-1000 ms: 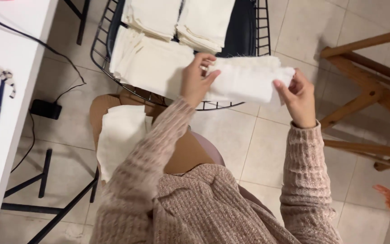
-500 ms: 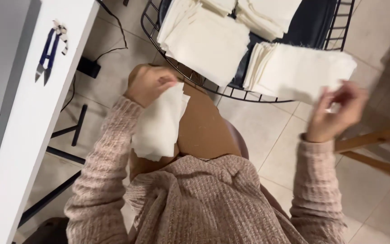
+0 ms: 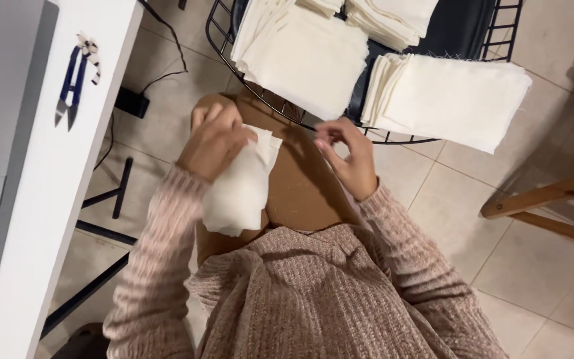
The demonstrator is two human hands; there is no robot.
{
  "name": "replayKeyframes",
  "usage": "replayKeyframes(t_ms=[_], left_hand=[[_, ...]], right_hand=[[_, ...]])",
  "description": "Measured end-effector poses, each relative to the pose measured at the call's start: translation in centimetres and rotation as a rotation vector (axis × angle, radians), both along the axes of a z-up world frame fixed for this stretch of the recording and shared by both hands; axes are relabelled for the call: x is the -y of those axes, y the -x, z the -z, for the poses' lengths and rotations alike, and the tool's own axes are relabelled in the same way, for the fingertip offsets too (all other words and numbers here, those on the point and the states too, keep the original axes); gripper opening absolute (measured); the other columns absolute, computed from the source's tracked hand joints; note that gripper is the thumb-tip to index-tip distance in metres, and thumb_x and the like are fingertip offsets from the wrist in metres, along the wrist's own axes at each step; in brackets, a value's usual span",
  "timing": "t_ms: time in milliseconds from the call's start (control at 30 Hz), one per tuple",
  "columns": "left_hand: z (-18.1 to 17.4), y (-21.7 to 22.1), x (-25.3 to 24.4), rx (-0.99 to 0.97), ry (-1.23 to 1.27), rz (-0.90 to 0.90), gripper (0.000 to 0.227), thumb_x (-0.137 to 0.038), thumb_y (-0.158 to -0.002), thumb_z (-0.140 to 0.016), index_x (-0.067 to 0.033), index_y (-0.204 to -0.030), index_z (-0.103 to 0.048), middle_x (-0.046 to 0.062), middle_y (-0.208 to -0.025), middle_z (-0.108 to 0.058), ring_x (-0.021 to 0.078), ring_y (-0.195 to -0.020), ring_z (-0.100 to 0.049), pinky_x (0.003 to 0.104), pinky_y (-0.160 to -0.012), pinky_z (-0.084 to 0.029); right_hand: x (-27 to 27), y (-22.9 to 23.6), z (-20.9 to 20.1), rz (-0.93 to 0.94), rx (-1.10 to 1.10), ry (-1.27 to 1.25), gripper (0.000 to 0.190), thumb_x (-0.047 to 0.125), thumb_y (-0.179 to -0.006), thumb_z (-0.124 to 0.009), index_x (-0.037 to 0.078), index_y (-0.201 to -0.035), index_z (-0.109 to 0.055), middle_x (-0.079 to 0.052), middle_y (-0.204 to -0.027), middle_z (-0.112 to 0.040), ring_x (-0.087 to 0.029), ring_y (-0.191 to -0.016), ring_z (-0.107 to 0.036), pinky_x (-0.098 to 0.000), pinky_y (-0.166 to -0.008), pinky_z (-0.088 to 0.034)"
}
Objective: Sorting and stacking small pieces of white fabric while sitting in a workspace.
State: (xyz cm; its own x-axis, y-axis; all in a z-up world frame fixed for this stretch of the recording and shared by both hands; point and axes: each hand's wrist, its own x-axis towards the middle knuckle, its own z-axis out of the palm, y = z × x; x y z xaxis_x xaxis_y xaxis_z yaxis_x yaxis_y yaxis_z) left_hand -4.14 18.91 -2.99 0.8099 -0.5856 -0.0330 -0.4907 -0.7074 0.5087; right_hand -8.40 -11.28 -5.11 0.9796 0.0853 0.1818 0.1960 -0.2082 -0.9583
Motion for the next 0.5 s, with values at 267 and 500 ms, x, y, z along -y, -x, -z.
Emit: replayKeyframes(t_ms=[267, 500], left_hand=[[-11.7, 7.9, 1.5, 0.004, 0.411, 0.098, 0.024, -0.011, -0.097, -0.057, -0.0243, -0.106, -0.075, 0.005, -0.101, -0.067, 0.0219, -0.093, -0.065, 0.034, -0.082, -0.053], [-11.7, 7.6, 3.8, -0.112, 0.699, 0.13, 0.046, 0.012, -0.084, -0.036, -0.0025, -0.117, -0.066, 0.028, -0.112, -0.064, 0.0341, -0.081, -0.065, 0.042, -0.065, -0.059]], right_hand=[[-5.7, -3.3, -4.2, -0.724, -0.273, -0.422, 0.106, 0.051, -0.07, -0.085, 0.01, -0.154, -0.036, -0.021, -0.156, -0.038, -0.035, -0.144, -0.033, -0.0541, -0.123, -0.022], [-0.5, -0.5, -7.9, -0.482, 0.045, -0.273, 0.023, 0.016, -0.081, -0.087, 0.012, -0.067, -0.069, 0.005, -0.054, -0.052, -0.008, -0.049, -0.051, -0.019, -0.052, -0.042]])
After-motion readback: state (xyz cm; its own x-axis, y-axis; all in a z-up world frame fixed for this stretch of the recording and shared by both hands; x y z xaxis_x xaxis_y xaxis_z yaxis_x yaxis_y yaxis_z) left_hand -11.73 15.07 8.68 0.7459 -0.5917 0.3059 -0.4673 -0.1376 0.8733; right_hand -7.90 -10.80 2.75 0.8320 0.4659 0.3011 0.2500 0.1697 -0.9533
